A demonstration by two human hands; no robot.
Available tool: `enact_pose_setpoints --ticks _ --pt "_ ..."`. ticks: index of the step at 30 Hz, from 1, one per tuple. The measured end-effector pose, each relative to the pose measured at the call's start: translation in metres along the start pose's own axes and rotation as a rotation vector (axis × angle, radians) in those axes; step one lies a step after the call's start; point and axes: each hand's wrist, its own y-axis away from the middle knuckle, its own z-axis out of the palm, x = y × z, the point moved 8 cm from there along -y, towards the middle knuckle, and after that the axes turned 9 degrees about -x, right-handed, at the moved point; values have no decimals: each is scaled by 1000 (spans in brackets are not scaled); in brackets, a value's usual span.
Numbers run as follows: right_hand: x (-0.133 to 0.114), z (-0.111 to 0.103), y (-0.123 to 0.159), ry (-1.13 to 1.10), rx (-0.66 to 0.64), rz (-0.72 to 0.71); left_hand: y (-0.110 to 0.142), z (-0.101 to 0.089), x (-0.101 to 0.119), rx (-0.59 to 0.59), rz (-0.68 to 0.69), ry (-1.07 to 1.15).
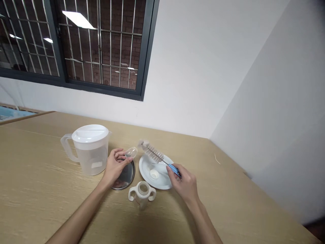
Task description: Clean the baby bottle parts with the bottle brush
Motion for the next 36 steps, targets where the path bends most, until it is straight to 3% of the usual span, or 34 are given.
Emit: enact_pose_setpoints --ticks 12,18,29,36 --pt "-3 -1 0 6 21 -27 1 0 2 29 8 48" --pt "-17 3 -1 -8 -48 -104 3 2 7 27 46 -124" --pt "-9 3 0 25 -39 -38 7 1 18 57 137 -309" --pt "-11 6 -1 25 -62 -60 9 2 23 66 155 -279"
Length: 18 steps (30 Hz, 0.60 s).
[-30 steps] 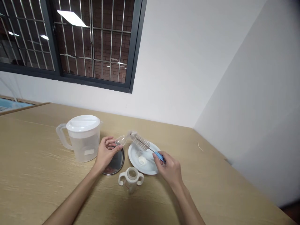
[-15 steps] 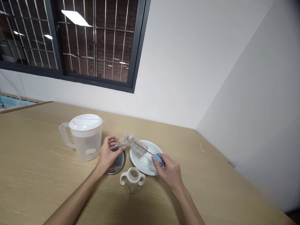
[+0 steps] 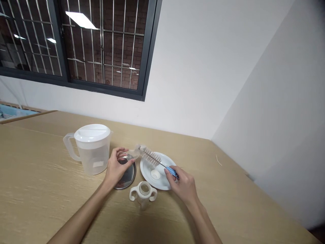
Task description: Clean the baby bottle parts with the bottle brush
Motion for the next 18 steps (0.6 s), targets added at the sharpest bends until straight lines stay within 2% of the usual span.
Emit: enact_pose_setpoints --ticks 7,13,18 --pt "5 -5 1 15 54 30 -1 0 0 -2 -13 56" --pt "1 -1 1 -19 11 1 -1 -2 1 17 -23 97" --pt "7 -2 2 25 28 48 0 -2 2 26 -20 82"
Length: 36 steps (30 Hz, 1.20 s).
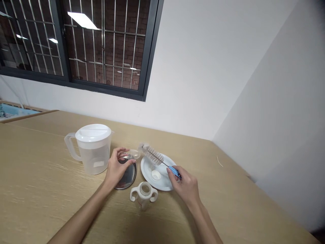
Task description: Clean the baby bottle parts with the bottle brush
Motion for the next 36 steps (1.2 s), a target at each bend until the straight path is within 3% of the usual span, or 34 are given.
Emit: enact_pose_setpoints --ticks 36 --pt "-6 -4 -1 -53 17 -34 0 -2 2 -5 11 -82"
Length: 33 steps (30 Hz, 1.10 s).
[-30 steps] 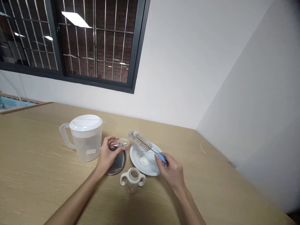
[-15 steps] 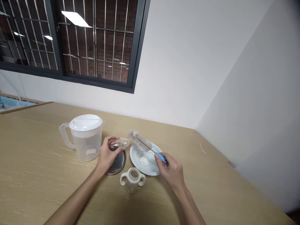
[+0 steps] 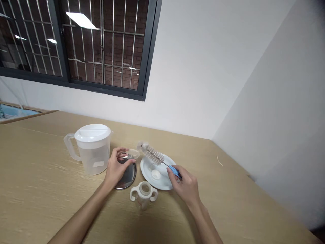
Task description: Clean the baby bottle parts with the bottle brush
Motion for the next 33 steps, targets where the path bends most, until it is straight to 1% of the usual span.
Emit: enact_pose_setpoints --ticks 3,7,12,16,19,24,28,33 --pt "2 3 0 18 -22 6 0 -1 1 11 16 8" --pt "7 4 0 50 2 29 0 -1 2 8 10 8" --pt "7 2 1 18 16 28 0 0 2 2 5 -5" --pt "4 6 1 12 -27 4 0 -1 1 12 10 -3" --pt "7 8 1 33 -46 32 0 -1 1 17 17 1" --pt "11 4 2 66 -14 73 0 -1 0 9 3 8" --pt "8 4 2 32 -6 56 -1 -1 -1 9 -10 -6" --pt "5 10 1 38 -48 29 -1 -1 1 7 2 -12"
